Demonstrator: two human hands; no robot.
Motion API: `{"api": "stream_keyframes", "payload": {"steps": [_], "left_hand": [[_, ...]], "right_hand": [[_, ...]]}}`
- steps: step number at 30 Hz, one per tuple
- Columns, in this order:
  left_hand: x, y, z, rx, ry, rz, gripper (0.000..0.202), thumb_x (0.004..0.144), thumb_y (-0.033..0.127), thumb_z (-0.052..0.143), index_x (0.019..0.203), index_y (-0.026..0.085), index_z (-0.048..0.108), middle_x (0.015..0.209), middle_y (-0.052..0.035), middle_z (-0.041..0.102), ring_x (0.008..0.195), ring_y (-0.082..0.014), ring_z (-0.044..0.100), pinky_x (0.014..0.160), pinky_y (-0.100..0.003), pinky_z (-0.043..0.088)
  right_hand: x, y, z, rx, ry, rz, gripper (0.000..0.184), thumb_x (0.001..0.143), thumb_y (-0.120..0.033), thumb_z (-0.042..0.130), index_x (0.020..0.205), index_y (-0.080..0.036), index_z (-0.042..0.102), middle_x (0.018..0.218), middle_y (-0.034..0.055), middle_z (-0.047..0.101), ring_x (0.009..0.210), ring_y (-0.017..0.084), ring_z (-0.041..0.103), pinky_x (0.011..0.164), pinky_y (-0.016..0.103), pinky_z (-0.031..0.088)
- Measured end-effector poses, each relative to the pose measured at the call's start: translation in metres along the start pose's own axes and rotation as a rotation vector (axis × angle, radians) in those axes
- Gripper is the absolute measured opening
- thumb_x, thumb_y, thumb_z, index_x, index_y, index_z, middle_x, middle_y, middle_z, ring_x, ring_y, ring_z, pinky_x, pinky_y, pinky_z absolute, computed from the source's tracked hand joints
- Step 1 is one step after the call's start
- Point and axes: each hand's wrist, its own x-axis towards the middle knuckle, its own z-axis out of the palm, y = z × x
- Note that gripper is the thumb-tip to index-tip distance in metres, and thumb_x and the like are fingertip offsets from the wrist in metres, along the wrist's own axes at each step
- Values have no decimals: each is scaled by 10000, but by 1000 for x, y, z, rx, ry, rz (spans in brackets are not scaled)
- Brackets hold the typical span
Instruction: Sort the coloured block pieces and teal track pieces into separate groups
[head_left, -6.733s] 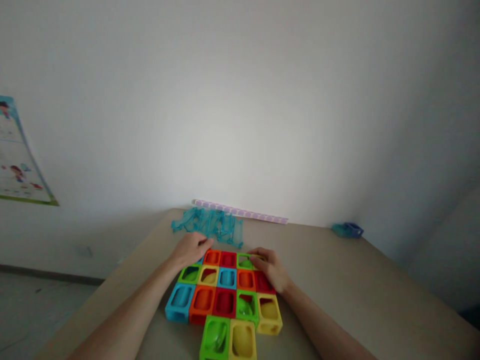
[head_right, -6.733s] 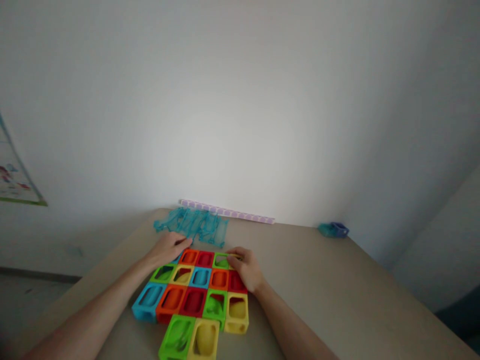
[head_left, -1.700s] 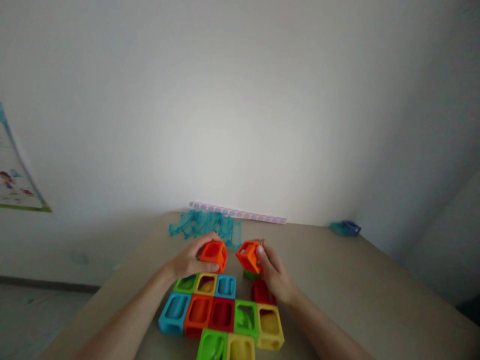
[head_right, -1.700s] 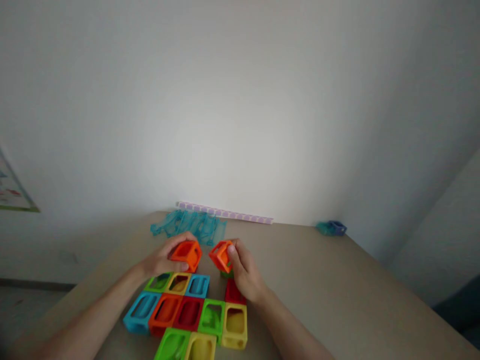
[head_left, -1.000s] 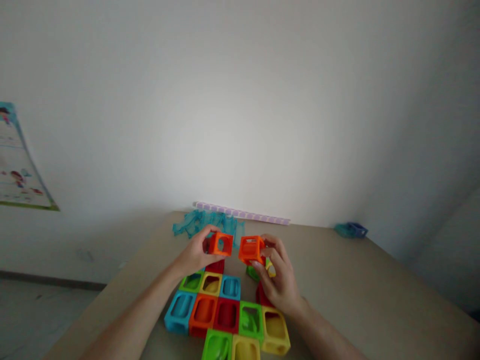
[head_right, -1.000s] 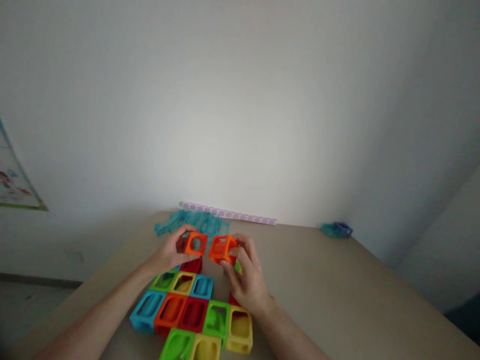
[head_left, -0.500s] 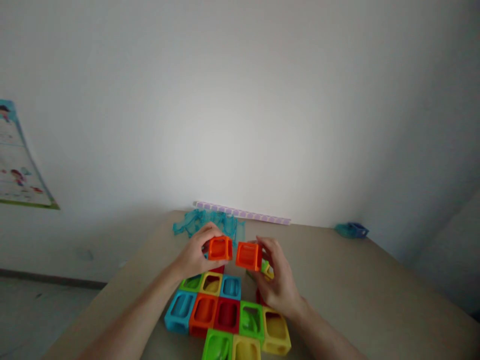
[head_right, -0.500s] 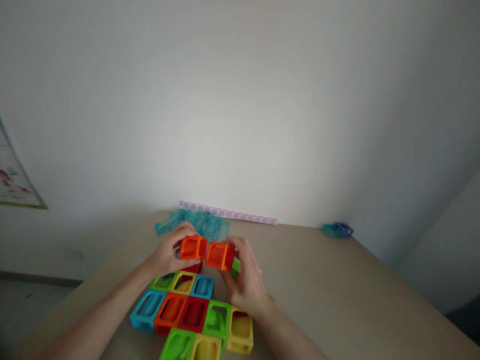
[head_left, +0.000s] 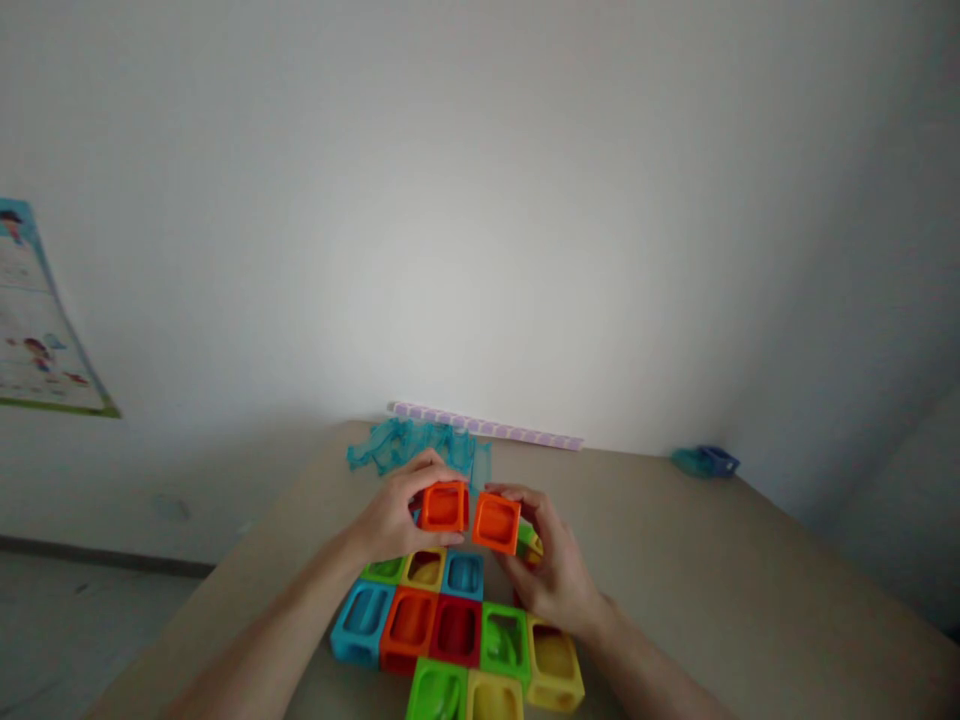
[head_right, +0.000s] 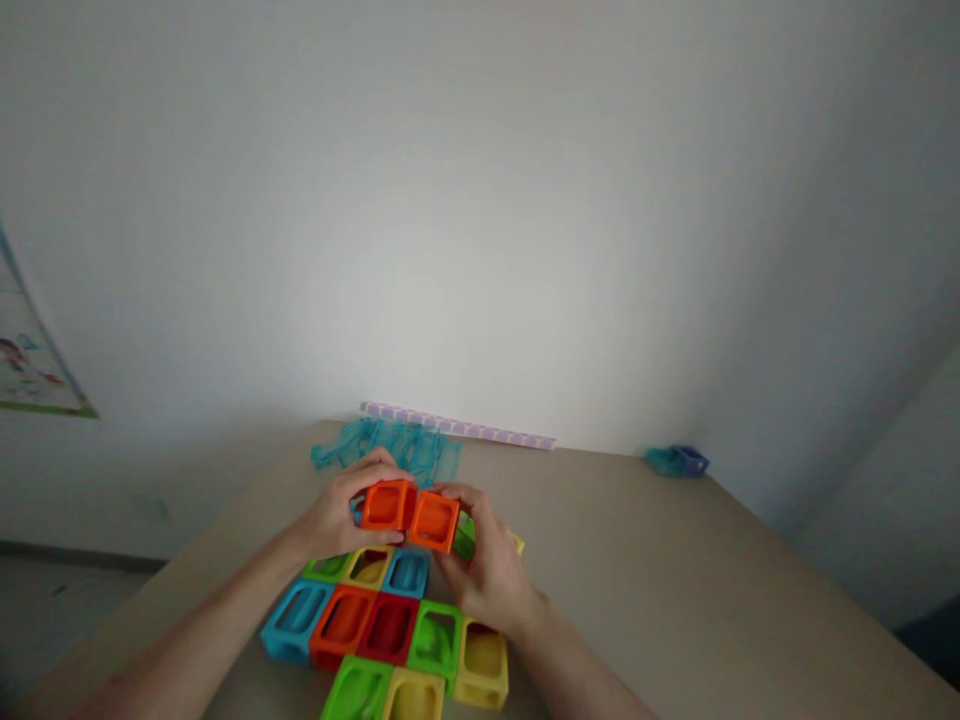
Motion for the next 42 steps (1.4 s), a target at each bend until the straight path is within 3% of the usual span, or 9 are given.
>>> {"api": "stream_keyframes", "payload": {"steps": [27, 34, 42], "left_hand": [[3, 9, 1, 38, -70, 32, 455, 674, 355, 750, 1092, 212, 642, 916, -44, 504, 874, -194, 528, 797, -314, 464], [2, 9, 3, 46, -35, 30, 547, 623, 432, 785, 1086, 198, 611, 1052, -85, 539, 1004, -235, 531, 920, -357, 431], [4, 7, 3, 94, -51, 65, 485, 648, 400, 768, 1065, 206, 614, 1016, -73, 674, 963, -239, 591, 999, -412, 358]], "right_hand": [[3, -9, -1, -81, -45, 14, 466, 772, -110, 555, 1205, -223, 426, 1159, 89, 618, 1088, 228, 595, 925, 376, 491], [5, -8, -1, -96, -46, 13, 474, 786, -137, 578, 1224, -233, 422, 1163, 82, 622, 1084, 225, 602, 907, 369, 505], [5, -9, -1, -115, -69, 18, 466, 804, -163, 585, 1235, -232, 422, 1161, 81, 624, 1083, 224, 603, 906, 363, 502]]}}
